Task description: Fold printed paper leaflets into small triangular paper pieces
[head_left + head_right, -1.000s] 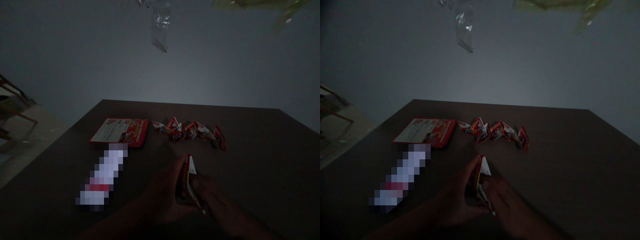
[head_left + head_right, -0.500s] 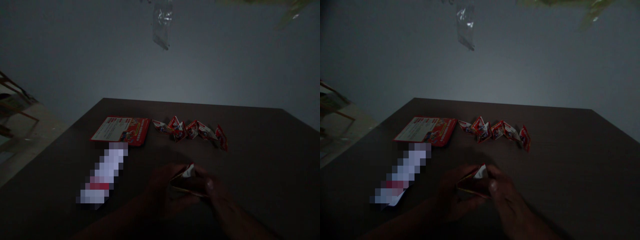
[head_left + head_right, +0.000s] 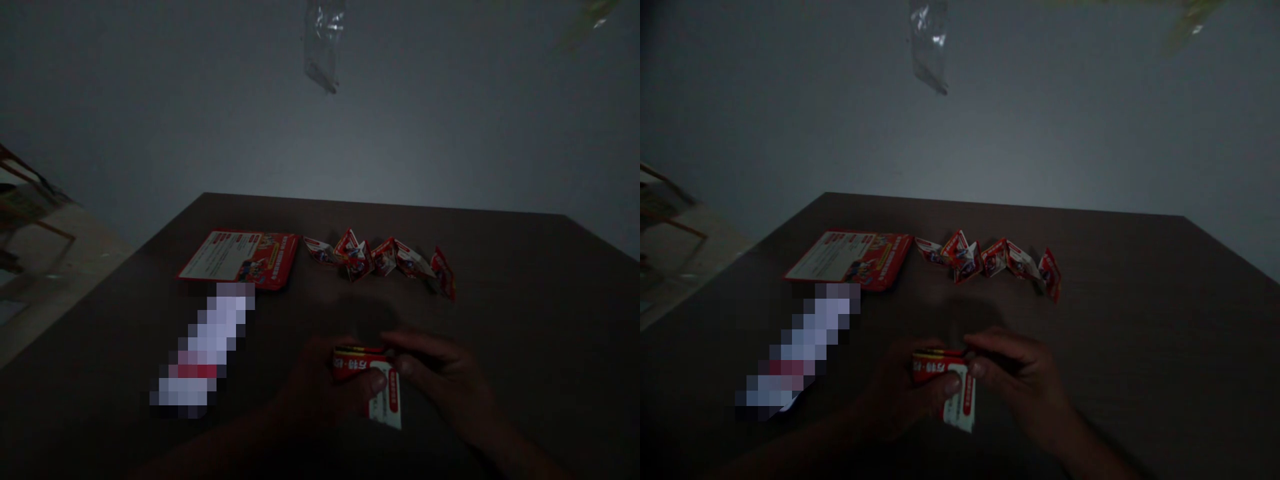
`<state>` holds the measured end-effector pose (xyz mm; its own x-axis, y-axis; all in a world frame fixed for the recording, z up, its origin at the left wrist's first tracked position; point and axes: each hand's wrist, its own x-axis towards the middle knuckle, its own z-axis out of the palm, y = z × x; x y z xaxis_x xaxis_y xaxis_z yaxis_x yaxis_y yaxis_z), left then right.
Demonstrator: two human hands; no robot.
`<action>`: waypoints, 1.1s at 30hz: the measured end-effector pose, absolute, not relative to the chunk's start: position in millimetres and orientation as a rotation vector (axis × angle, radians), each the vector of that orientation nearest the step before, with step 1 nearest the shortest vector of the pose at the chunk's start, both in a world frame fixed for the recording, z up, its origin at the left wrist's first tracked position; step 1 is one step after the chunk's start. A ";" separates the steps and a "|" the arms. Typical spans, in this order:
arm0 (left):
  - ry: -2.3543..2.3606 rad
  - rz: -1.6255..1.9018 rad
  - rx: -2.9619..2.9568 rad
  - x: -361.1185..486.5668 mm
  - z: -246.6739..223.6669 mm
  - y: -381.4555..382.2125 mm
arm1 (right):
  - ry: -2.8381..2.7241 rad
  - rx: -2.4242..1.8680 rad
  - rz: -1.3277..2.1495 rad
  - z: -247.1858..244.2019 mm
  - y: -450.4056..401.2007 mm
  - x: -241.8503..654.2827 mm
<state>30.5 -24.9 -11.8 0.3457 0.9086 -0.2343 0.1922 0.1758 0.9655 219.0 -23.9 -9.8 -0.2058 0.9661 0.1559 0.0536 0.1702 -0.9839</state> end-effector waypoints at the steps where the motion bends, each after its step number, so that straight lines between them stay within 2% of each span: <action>1: 1.154 0.678 1.275 31.0 -10.6 -24.9 | -1.461 -1.043 1.222 -10.1 -23.2 218.3; 18: 1.147 0.565 1.242 32.9 -5.5 -20.5 | -1.420 -1.243 1.257 -14.3 -26.1 217.2; 33: 1.132 0.595 1.251 34.4 -1.2 -19.6 | -1.537 -1.213 0.986 -9.2 -29.3 213.6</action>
